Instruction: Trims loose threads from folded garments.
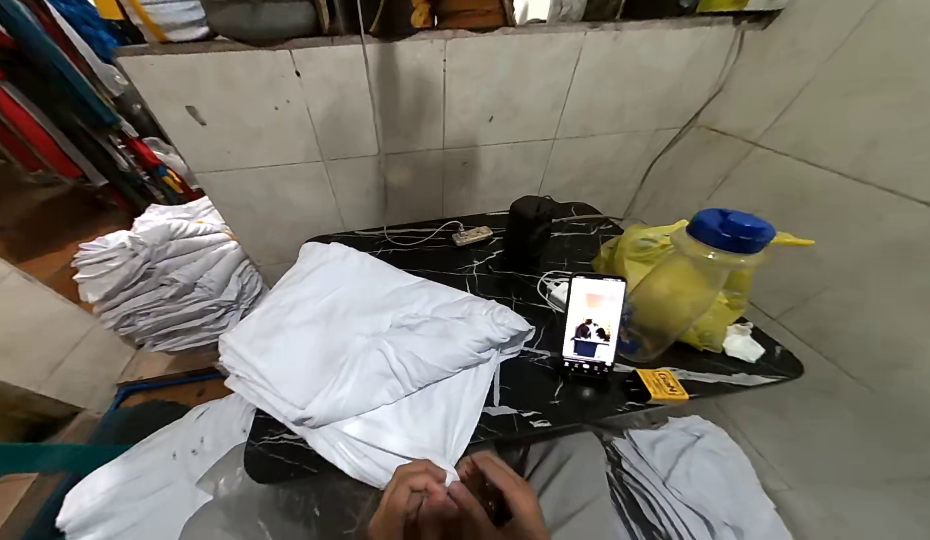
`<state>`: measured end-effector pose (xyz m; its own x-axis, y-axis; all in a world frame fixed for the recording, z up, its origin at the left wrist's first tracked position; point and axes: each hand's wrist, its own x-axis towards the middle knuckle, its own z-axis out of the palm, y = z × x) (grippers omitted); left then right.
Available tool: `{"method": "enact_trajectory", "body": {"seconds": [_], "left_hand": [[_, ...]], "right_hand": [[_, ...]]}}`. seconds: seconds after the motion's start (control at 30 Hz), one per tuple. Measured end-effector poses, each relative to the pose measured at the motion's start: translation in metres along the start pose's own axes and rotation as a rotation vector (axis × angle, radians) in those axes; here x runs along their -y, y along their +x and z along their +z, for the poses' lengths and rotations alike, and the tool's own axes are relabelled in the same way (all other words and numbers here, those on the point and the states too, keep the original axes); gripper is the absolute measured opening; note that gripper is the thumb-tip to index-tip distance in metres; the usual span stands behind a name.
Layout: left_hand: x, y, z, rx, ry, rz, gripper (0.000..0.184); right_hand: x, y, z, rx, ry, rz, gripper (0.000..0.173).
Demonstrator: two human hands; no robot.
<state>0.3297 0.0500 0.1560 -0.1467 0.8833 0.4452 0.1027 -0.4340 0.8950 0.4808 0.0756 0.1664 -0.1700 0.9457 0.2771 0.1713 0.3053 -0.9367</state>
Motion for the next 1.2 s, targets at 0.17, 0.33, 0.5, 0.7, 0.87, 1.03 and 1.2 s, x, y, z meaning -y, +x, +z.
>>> {"method": "enact_trajectory", "body": {"seconds": [0.17,0.33,0.5,0.7,0.87,1.03,1.2], "left_hand": [[-0.002,0.0,-0.012,0.001,0.108,0.071,0.012],[-0.005,0.0,-0.015,0.011,0.127,0.086,0.012],[-0.005,-0.001,-0.013,0.026,0.119,0.091,0.012],[-0.009,0.002,-0.012,0.012,0.101,0.096,0.012],[-0.009,-0.009,-0.036,0.356,0.427,-0.092,0.013],[-0.01,-0.007,-0.05,0.473,0.48,-0.146,0.021],[-0.017,0.01,-0.039,0.123,0.343,0.1,0.016]], "right_hand": [[0.01,-0.002,-0.018,-0.079,-0.443,-0.181,0.036],[0.025,-0.004,-0.018,0.073,-0.559,-0.236,0.03],[0.025,-0.004,-0.004,-0.062,-0.672,-0.261,0.028],[0.014,0.006,0.003,-0.01,-0.057,-0.063,0.027],[0.002,0.013,0.001,-0.011,0.24,0.098,0.011],[-0.001,0.012,-0.004,-0.001,0.517,0.36,0.014],[0.003,0.008,-0.005,0.02,0.632,0.47,0.012]]}}
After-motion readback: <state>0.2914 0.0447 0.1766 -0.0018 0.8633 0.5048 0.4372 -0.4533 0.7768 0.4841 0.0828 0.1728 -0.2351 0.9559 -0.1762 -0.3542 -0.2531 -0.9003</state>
